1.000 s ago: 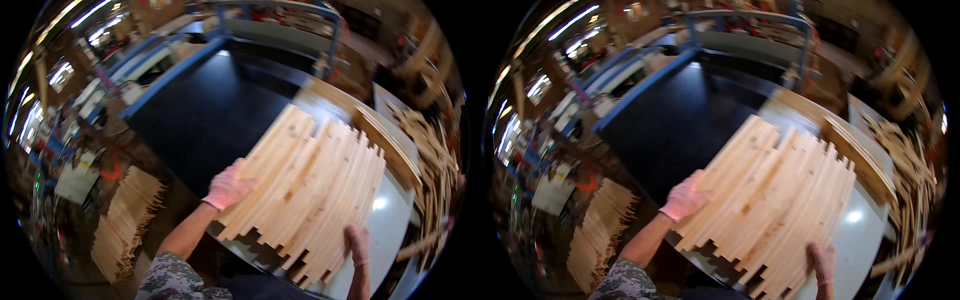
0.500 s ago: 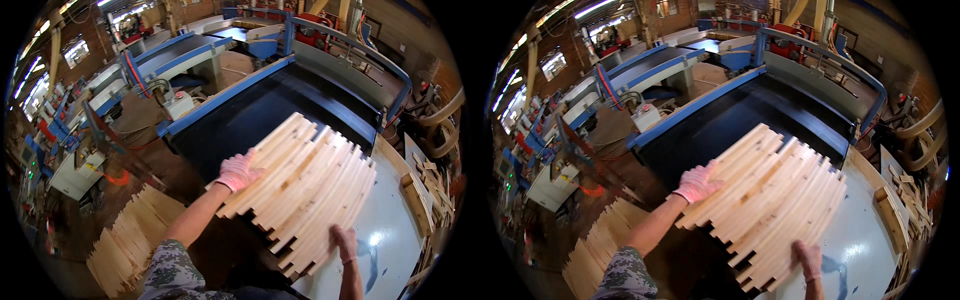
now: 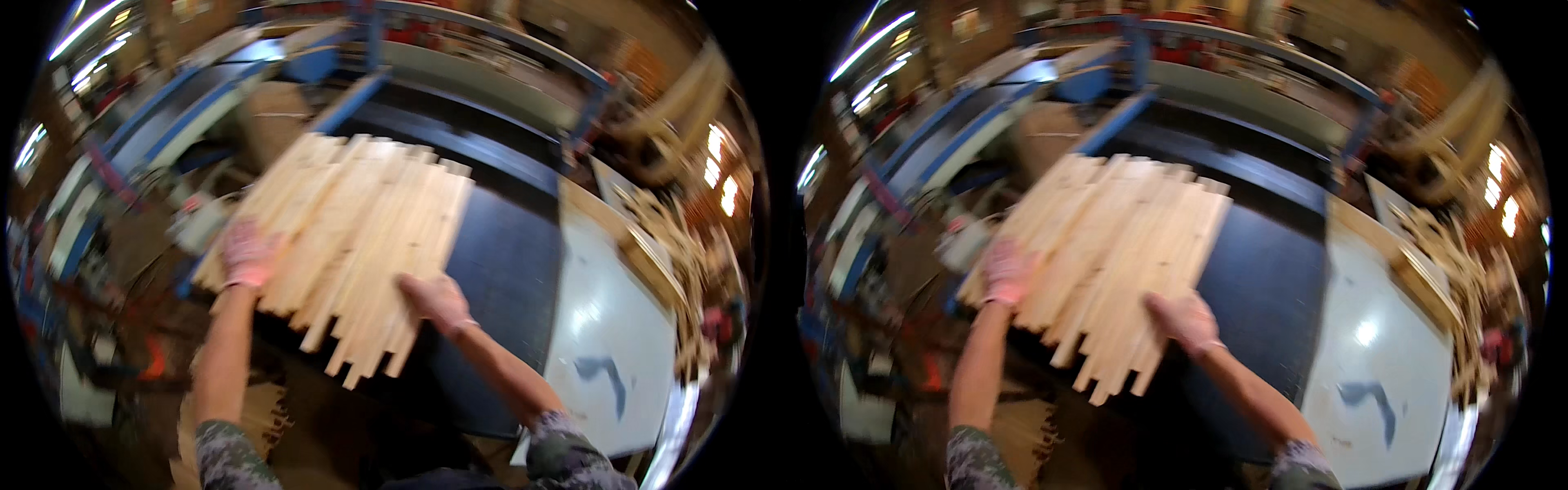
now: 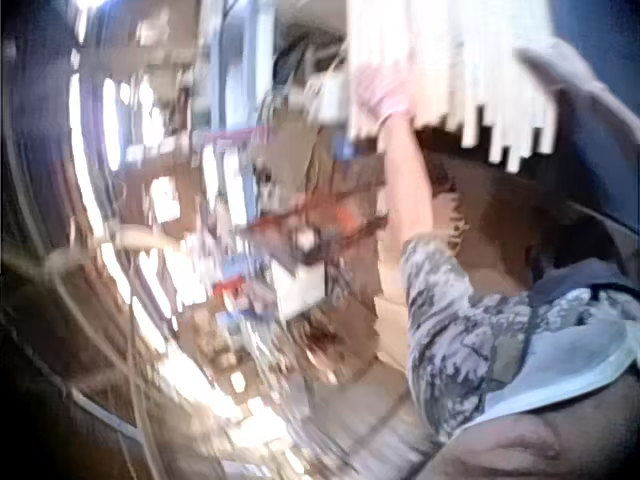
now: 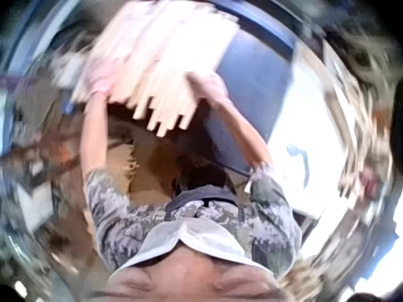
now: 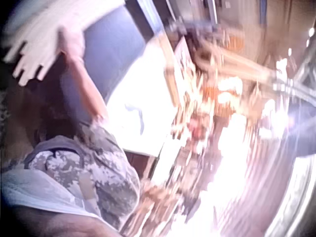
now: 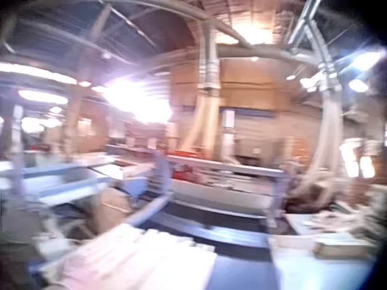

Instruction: The person picks up stacks of wooden planks from a metal table and moves them to a conveyor belt. They repeatedly gather planks, align them, and place them onto the moving belt, then return to the table to repeat the process.

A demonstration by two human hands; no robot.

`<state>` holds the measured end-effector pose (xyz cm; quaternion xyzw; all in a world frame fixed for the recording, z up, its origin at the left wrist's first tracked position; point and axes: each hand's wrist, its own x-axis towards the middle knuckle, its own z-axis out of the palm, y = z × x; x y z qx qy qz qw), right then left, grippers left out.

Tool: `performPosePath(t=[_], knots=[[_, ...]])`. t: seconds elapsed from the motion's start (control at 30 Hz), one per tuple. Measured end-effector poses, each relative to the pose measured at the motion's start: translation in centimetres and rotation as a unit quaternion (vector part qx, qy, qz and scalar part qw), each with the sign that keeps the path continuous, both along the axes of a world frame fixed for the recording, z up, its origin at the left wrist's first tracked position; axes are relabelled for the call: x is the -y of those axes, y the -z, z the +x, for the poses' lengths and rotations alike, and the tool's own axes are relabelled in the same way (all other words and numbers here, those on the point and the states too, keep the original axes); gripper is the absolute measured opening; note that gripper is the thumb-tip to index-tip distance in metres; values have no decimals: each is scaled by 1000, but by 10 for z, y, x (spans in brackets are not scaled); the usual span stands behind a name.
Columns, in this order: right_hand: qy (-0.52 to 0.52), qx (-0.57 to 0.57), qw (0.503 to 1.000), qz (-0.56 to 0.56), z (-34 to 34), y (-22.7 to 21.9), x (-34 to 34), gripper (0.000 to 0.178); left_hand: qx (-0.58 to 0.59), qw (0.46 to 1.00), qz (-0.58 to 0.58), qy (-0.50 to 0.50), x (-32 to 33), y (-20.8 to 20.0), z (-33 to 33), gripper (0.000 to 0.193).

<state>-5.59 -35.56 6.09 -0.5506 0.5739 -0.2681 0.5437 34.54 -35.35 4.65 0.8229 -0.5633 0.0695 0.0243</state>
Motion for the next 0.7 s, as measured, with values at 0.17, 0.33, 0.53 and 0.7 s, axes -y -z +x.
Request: performPosePath(t=[0.17, 0.33, 0.53, 0.7], knots=[[-2, -165, 986, 2, 3, -3, 0, 65, 27, 995, -45, 90, 39, 40, 21, 72], [42, -38, 997, -49, -3, 2, -35, 100, 68, 990, -63, 106, 66, 56, 19, 64], [-168, 93, 980, -56, -76, 32, -141, 95, 85, 985, -92, 121, 61, 63, 22, 57], [-228, 159, 959, -56, -146, 41, -239, 89, 16, 939, -209, 273, 8, 44, -47, 51]])
